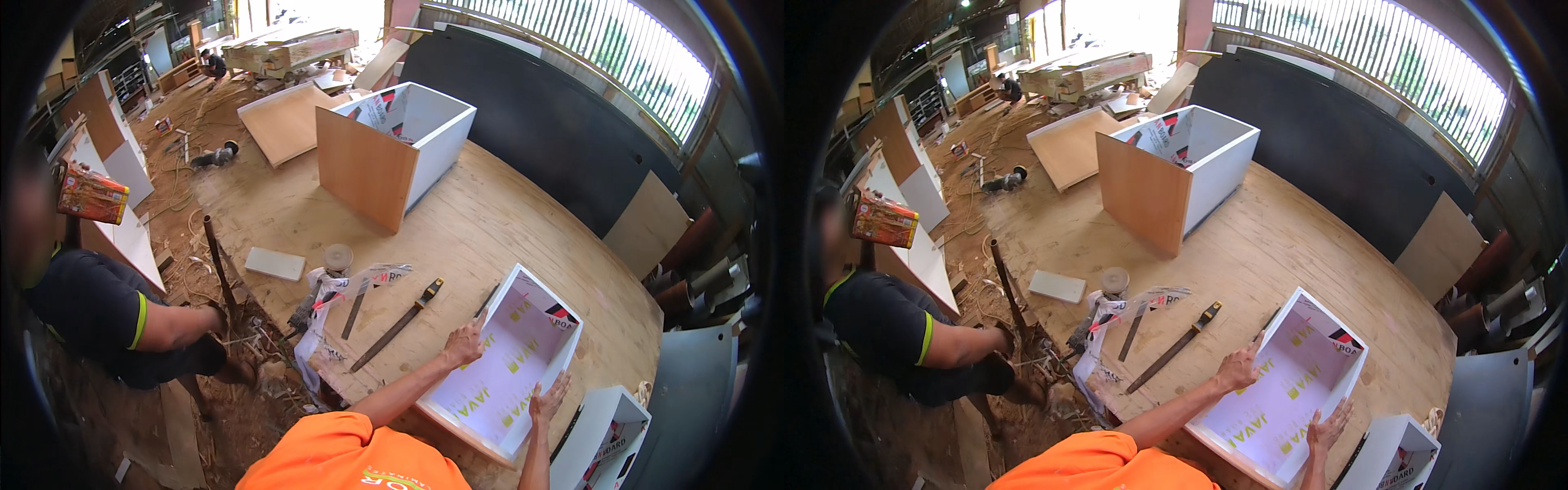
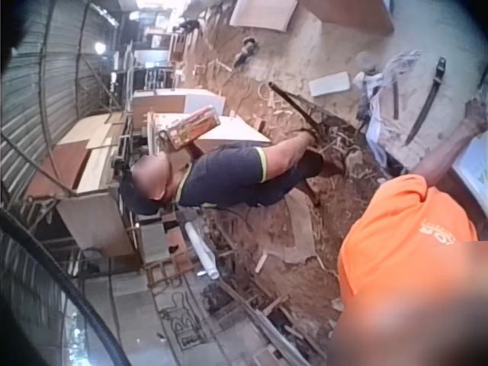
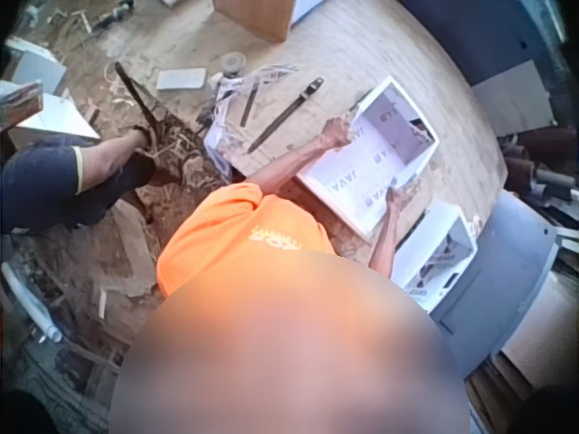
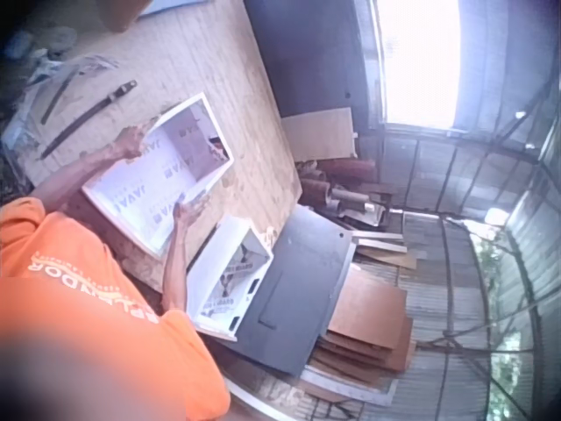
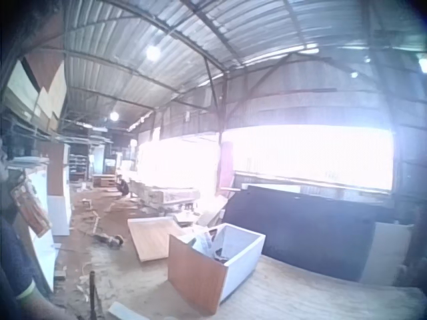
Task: The person assembles a white cabinet drawer by fitting side panels into a base frame and then uses an orbital sander to smooth the edges. The drawer is handled one at a time on a workbench in a woodworking shop.
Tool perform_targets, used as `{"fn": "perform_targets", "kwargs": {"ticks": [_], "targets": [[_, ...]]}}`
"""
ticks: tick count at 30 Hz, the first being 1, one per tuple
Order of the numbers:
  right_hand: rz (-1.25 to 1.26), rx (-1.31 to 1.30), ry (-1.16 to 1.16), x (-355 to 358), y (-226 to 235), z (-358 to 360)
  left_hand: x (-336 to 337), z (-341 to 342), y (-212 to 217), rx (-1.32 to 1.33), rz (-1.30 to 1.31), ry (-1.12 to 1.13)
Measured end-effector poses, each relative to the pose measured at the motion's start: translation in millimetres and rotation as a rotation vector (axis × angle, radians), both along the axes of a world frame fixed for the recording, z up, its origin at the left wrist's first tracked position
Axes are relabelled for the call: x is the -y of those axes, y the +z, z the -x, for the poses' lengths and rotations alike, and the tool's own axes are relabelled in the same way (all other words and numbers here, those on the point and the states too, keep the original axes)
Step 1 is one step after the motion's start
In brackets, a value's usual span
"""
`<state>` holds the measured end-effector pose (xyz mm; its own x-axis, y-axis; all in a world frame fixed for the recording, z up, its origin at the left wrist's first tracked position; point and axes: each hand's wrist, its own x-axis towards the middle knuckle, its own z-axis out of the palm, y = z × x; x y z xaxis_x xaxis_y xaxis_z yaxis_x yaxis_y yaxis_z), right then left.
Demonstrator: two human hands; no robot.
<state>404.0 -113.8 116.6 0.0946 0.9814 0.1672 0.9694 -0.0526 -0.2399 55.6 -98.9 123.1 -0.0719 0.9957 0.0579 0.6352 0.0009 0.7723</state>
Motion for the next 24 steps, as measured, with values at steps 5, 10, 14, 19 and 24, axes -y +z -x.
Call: {"fn": "perform_targets", "kwargs": {"ticks": [5, 10, 14, 19, 24], "targets": [[-0.141, -0.071, 0.004, 3.7, 3.1, 4.4, 0.7, -1.7, -2.5, 0.03, -0.096, 0.065], [-0.092, -0.179, 0.048, 3.6, 7.7, 3.5, -3.5, -1.6, -6.9, -0.015, 0.0, -0.016], [0.053, -0.16, -0.003, 4.3, 15.1, 8.1, 1.7, 0.7, 4.2, 0.032, -0.003, -0.002], [-0.203, -0.144, 0.033, 8.7, 12.5, 12.5, 3.2, 1.7, 9.5, 0.026, 0.002, 0.005], [-0.23, -0.134, -0.019, 8.4, 2.8, 2.2, 0.6, -1.1, 0.7, 0.028, -0.066, 0.063]]}}
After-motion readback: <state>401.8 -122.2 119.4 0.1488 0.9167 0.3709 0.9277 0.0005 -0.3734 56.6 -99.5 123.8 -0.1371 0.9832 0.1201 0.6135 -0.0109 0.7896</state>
